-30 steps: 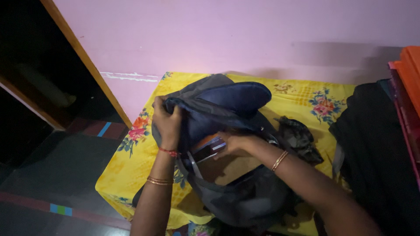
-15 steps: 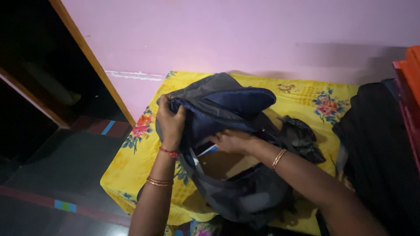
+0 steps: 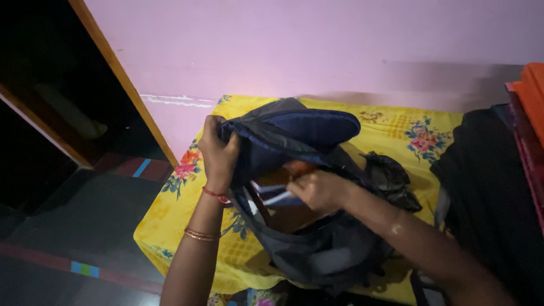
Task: The person removes several books and a folder from a gray backpack before placing a camouflage pouch, a piece of paper, and a pen into its compartments by hand.
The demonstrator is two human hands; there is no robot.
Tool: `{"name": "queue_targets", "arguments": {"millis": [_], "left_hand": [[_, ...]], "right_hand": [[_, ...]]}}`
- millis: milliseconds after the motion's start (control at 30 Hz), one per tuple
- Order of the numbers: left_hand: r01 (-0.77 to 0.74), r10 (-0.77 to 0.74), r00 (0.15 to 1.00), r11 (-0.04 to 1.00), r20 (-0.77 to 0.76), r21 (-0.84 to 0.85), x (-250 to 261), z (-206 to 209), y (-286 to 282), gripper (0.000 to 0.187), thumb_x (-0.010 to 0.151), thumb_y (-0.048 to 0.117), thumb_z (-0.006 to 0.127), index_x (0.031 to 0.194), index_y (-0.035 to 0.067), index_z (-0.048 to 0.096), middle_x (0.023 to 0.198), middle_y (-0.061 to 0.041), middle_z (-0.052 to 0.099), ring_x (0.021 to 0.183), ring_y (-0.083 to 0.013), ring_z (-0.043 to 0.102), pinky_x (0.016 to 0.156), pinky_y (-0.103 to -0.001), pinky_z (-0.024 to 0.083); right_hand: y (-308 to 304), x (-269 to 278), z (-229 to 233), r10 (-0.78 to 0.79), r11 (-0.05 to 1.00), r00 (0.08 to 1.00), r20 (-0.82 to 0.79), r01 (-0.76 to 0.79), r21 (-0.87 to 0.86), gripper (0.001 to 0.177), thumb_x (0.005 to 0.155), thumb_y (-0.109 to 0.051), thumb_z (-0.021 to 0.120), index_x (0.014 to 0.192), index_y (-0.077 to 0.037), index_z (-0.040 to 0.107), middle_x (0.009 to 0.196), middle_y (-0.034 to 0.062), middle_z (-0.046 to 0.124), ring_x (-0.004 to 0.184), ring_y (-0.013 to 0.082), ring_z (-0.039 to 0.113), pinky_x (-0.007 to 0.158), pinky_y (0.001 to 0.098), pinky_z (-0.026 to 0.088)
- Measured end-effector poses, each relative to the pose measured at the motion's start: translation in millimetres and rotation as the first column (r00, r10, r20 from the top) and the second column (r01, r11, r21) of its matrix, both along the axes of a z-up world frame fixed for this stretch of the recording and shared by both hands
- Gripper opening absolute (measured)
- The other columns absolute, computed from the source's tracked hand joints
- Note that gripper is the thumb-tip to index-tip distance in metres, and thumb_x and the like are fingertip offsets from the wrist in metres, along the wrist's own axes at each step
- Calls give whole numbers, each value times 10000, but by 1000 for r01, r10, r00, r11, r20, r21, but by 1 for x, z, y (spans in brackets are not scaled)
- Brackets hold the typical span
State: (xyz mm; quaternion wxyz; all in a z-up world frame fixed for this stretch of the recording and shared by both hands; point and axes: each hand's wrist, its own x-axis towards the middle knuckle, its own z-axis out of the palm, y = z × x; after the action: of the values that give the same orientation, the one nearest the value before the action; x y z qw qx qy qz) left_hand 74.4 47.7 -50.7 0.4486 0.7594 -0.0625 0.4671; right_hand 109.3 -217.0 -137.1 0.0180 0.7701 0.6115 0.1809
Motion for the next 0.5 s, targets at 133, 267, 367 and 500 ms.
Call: {"name": "queue_targets", "arguments": {"millis": [133,267,367,500], "left_hand": [[-6,5,999,1000,-33,-17,6,-4,-2,273,862,44,708,1089,23,557,890,-190,671,801,-342,714,741,-399,550],[-119,123,992,986,-29,113,3,-23,-4,332,854,74,756,1119,22,562,924,-236,681,874,-437,685,725,-459,534],[-87,103,992,977,-74,193,-9,-47,-8,346,862,79,749,1149,19,565,919,-242,681,857,-447,677,716,-480,528],[-13,10,1000,942,12,336,-26,-71,-12,383,829,65,726,1174,27,565,955,-221,695,879,-412,703,758,-459,560]], "right_hand": [[-35,-76,48,165,949,986,-15,-155,275,186,919,-93,633,1041,40,677,759,141,683,647,275,699,575,393,571],[-70,-138,83,202,954,946,-255,-131,269,189,927,-103,631,1048,37,669,932,175,733,788,302,748,684,382,617],[-95,-170,83,193,955,974,-120,-159,249,226,950,-114,639,1103,50,671,1021,189,742,905,306,771,767,394,631],[-108,-196,51,219,962,959,-181,-181,205,226,969,-170,671,1131,-16,704,1097,194,740,1021,313,766,837,387,636]]}}
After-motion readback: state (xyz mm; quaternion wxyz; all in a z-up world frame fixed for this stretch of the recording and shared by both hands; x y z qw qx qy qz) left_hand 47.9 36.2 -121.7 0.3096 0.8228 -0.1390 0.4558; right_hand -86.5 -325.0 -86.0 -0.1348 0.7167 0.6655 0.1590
